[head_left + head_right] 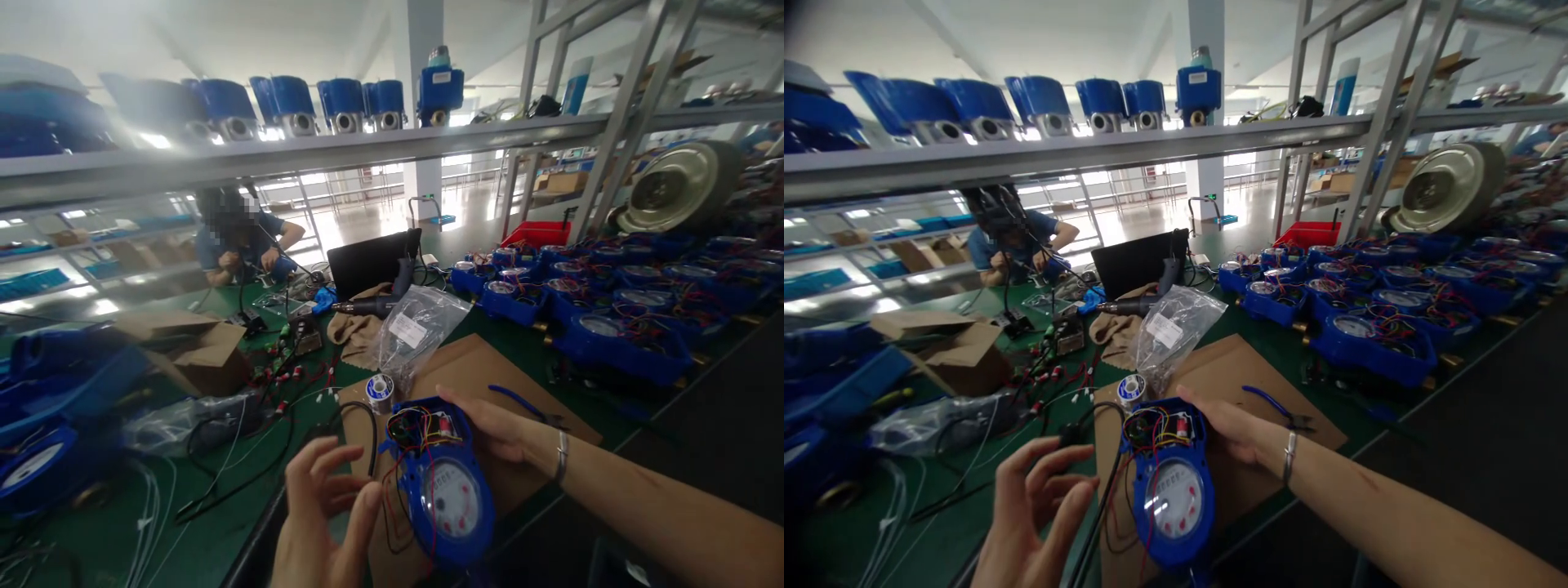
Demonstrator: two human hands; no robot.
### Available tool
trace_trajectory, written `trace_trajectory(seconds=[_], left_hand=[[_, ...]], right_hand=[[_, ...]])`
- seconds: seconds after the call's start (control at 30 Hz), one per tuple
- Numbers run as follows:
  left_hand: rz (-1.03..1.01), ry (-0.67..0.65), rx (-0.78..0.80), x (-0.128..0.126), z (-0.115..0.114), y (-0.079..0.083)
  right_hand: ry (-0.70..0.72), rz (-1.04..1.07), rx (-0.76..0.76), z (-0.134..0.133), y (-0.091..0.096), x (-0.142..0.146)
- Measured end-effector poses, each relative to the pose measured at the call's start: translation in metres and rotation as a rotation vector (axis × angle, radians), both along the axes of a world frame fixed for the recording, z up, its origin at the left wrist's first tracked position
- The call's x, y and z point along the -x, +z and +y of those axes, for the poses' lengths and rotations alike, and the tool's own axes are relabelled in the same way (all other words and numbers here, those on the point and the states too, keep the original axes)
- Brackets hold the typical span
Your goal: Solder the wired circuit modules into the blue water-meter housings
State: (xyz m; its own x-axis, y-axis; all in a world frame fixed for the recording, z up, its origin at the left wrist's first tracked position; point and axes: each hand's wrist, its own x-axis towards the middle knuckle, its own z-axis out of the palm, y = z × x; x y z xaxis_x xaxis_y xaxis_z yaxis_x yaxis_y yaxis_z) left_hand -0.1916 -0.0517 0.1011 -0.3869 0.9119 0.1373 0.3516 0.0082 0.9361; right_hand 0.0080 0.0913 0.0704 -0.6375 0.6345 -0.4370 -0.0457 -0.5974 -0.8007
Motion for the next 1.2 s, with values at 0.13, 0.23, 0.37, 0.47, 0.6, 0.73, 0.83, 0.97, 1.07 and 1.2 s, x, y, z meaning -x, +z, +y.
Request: trace_trajectory(seconds=[0.13, 0.23, 0.37, 0.47, 0.6, 0.73, 0.83, 0.97, 1.07, 1.2], left_hand=[[0.452, -0.363, 0.341, 0.000, 0.022, 0.021], [0.605, -0.458, 0.363, -0.005, 0.026, 0.031], [0.383, -0.394, 0.029, -0.002, 0.028, 0.081], [0.317, -0.236, -0.171, 0.016, 0.043, 0.127], [0.434, -0.078, -0.092, 0.058, 0.085, 0.148], [0.630, -0.026, 0.088, 0.097, 0.132, 0.119], [0.810, 0.075, 0.218, 0.117, 0.134, 0.088], [0.912, 0.121, 0.362, 0.123, 0.073, 0.045], [0.880, 0.005, 0.573, 0.117, 0.016, 0.007], [0.814, -0.063, 0.668, 0.114, -0.014, -0.025]], right_hand=[[-0.130, 0.025, -0.095, -0.024, 0.001, 0.002], [-0.221, 0.030, -0.170, -0.038, -0.004, 0.000], [-0.387, -0.163, -0.210, -0.044, -0.021, -0.003], [-0.425, -0.202, -0.208, -0.044, -0.031, -0.002], [-0.428, -0.139, -0.219, -0.048, -0.027, -0.001], [-0.474, -0.129, -0.207, -0.052, -0.024, -0.002], [-0.464, -0.067, -0.174, -0.045, -0.042, -0.004], [-0.473, -0.044, -0.165, -0.026, -0.080, -0.016], [-0.491, -0.007, -0.139, -0.024, -0.088, -0.024], [-0.404, -0.050, -0.206, -0.044, -0.060, -0.027]])
